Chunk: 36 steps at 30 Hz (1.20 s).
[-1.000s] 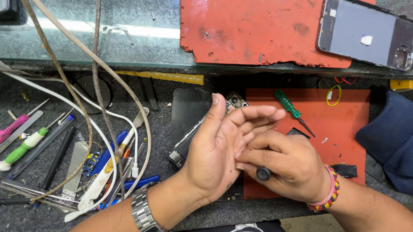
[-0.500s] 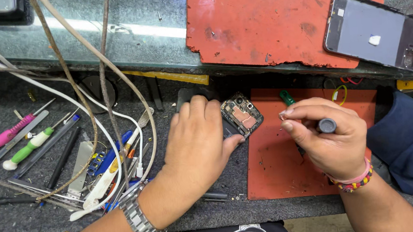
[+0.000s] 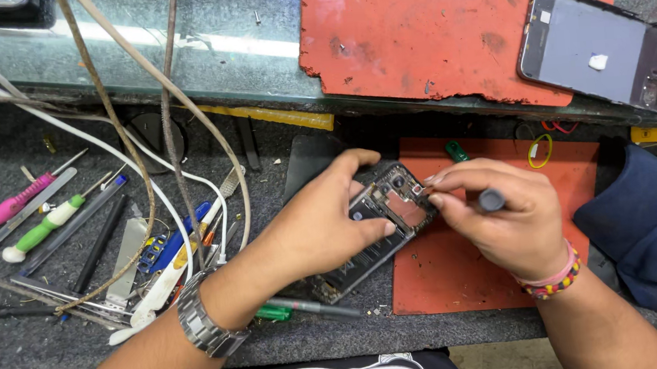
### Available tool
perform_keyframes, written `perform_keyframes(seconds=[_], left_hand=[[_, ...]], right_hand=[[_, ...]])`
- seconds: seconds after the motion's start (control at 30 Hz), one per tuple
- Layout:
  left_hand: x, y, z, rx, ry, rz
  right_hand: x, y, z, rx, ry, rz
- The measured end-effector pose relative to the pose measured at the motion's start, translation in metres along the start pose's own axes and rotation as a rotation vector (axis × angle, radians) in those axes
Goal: The person repairs a smartphone at a workbench. They pry open the phone's back cover with a small tool, work on the internal battery and components with a screwdriver, handle small internal parts, and continue unscrewing and adjusting components inside the opened phone.
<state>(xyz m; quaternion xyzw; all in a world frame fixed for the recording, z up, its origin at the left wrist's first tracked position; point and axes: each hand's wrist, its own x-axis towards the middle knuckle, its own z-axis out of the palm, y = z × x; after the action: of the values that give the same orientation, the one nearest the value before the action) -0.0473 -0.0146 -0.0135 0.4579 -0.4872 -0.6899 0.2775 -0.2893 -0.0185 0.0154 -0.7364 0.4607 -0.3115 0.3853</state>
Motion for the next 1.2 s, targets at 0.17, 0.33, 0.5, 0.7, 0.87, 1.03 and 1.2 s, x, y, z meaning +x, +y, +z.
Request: perform_keyframes(seconds=[0.17,0.33,0.5,0.7,0.87,1.03,1.2], left_hand=[[0.005,-0.009,-0.002,-0.095,-0.138,0.179],[0.006,-0.01,-0.003,-0.078,-0.142,0.09],[0.004,-0.007,-0.002,-0.059,-0.136,0.039],[0.003,-0.007,-0.001,-0.043,-0.124,0.075],[0.003,-0.008,0.0,-0.047,-0.115,0.086],[0.003,-0.006,0.001,-0.029,-0.134,0.048],[0.0,-0.002,0.002,-0.122,-0.158,0.017]], right_hand=[[0.009,-0.004,-0.001,-0.145,-0.08,-0.159],[0.011,-0.003,0.0,-0.169,-0.096,-0.107],[0.01,0.0,0.002,-0.122,-0.118,-0.043],[0.01,0.005,0.001,-0.093,-0.119,-0.027],[0.006,0.008,0.004,-0.072,-0.058,0.198],[0.002,0.014,0.009,-0.071,-0.051,0.249],[0.0,0.02,0.005,0.091,-0.08,0.427]])
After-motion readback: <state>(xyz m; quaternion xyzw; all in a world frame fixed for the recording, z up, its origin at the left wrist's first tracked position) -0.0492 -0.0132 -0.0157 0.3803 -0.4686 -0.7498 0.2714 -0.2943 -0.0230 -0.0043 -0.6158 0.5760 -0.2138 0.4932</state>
